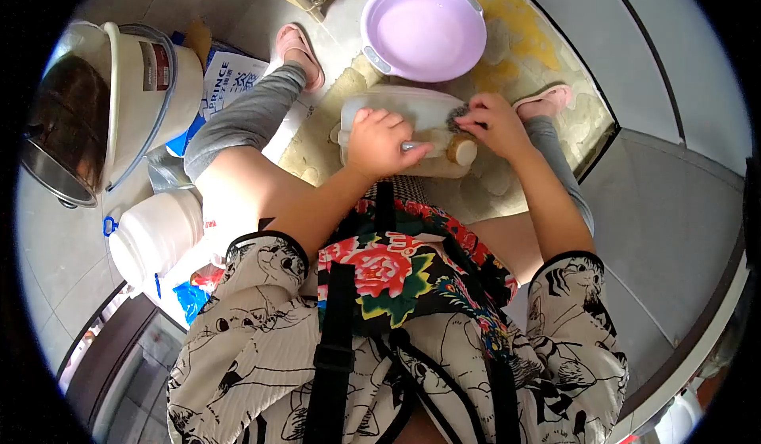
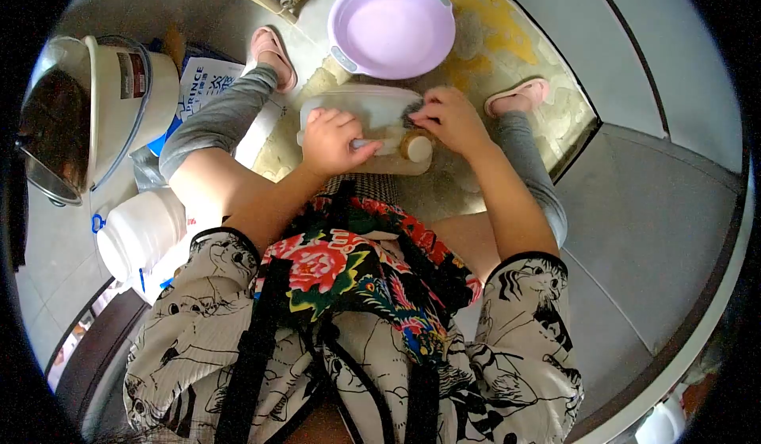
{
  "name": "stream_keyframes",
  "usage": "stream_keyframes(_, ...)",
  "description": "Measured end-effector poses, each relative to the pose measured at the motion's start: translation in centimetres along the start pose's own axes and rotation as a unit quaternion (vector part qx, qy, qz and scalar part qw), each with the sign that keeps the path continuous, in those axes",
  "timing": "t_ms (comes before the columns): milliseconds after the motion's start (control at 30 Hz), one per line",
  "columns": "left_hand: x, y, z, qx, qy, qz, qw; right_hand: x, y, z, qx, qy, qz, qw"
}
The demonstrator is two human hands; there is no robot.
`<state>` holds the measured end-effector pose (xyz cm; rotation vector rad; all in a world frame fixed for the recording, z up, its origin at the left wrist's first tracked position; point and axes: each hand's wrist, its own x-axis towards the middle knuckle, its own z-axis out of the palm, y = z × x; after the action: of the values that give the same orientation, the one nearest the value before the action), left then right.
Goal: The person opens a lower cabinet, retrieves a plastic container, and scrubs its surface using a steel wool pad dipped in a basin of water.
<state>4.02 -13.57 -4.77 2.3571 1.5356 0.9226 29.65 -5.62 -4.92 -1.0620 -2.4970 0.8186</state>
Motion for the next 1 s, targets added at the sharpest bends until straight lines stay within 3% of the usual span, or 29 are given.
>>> stream_keyframes(133, -0.3, 0.1, 0.1, 0.001, -0.011, -0.013, 1.0, -1.2, -0.6, 0.5, 0.029, 0.001, 0.093, 0.995)
stream_keyframes(200, -0.5, 0.4, 0.1, 0.005, -0.011, -0.003, 1.0, 0.9, -1.7, 0.9, 0.008, 0.029, -0.037, 0.999)
stream_keyframes(233, -0.8, 0.5, 0.1, 0.008, -0.017, 0.002, 1.0, 1.8, -2.2, 0.9, 0.016, -0.009, -0.056, 0.998)
stream_keyframes(367, -1.0, 0.6, -0.2, -0.007, -0.036, -0.009, 0.999, -0.2, -0.8, -0.3, -0.001, -0.031, -0.074, 0.997)
stream_keyframes(433, -0.6, 0.1, 0.1, -0.006, -0.02, -0.008, 1.0, -1.5, -0.7, -1.1, -0.015, -0.056, 0.03, 0.998)
stream_keyframes(467, -0.8, 0.3, 0.1, -0.002, -0.017, -0.001, 1.0, -1.7, -0.6, -0.8, -0.014, -0.063, 0.033, 0.997)
stream_keyframes(633, -1.0, 0.6, 0.1, -0.005, -0.018, 0.002, 1.0, 2.9, -2.9, 0.4, -0.013, -0.041, -0.098, 0.994)
stream_keyframes(767, -0.8, 0.3, -0.1, -0.005, -0.037, -0.021, 0.999, 0.9, -0.8, -0.5, -0.019, -0.061, -0.084, 0.994)
stream_keyframes(833, -0.8, 0.5, 0.0, -0.01, -0.028, -0.021, 0.999, -0.4, -0.9, -1.4, -0.021, -0.053, 0.013, 0.998)
stream_keyframes(1000, -0.3, 0.2, 0.4, -0.008, -0.028, -0.012, 1.0, 2.7, -1.3, -0.6, -0.048, -0.059, -0.043, 0.996)
